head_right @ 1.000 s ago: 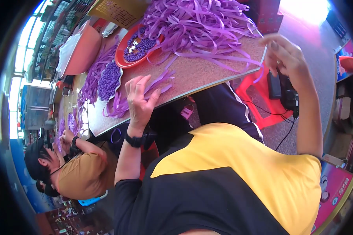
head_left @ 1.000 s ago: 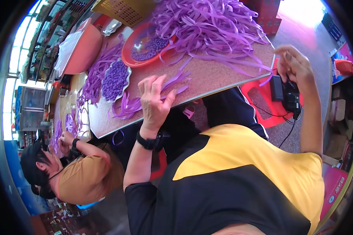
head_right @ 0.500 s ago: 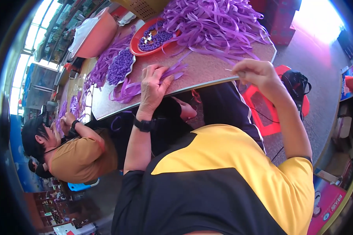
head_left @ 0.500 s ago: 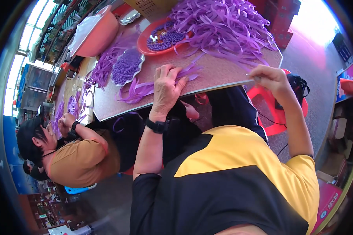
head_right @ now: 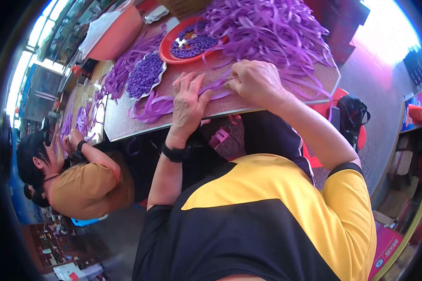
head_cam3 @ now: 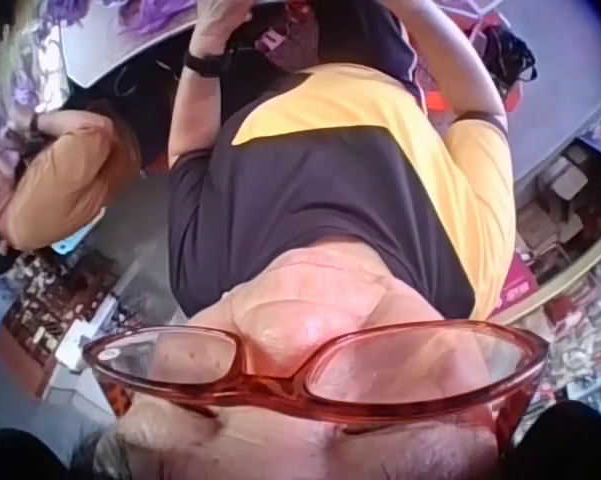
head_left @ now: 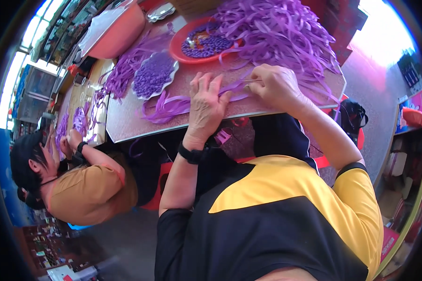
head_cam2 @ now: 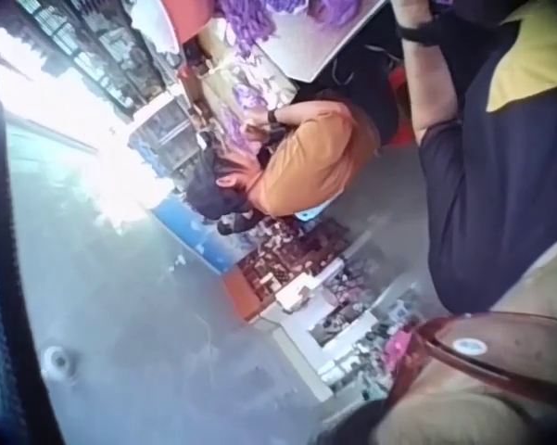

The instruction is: Weaving purple ribbons and beads onto a red circular frame to assemble a craft item.

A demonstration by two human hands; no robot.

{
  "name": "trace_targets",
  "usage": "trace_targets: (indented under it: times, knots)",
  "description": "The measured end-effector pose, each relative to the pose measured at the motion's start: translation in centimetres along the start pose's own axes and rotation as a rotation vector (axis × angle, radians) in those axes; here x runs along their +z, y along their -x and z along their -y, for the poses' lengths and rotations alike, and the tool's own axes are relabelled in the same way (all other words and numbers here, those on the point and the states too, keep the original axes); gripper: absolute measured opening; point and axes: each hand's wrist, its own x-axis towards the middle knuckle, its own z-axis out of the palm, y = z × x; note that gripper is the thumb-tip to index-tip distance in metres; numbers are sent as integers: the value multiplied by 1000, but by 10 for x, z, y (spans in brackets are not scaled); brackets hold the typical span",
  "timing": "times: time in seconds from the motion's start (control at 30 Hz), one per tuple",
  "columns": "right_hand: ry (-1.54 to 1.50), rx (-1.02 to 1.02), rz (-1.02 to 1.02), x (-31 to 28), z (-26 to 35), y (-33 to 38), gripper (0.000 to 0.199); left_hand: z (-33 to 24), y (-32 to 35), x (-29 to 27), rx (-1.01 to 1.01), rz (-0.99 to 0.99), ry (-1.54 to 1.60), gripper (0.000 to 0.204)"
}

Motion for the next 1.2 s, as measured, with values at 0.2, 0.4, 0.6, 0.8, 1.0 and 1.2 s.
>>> trace_targets:
  times: [0.2,0.4,0.6,0.8,1.0,1.2]
  knots:
    - [29,-83,18,9,1,-11,18,5,-2,-8,-75,-17,251,34]
    - [-164,-38,-19,10,5,-11,11,-13,-14,1,-45,-98,261,32]
    - [-274,-53,-35,14,0,-16,12,-12,-19,16,-96,-60,302,17]
    - [-327,66,76,5,-4,-26,17,-9,-29,18,-135,-51,342,14]
    - [-307,-113,97,8,-11,-37,27,-9,-27,8,-261,-8,521,8]
    - [-529,55,347,5,-15,-52,19,-3,-22,4,-376,-1,776,9]
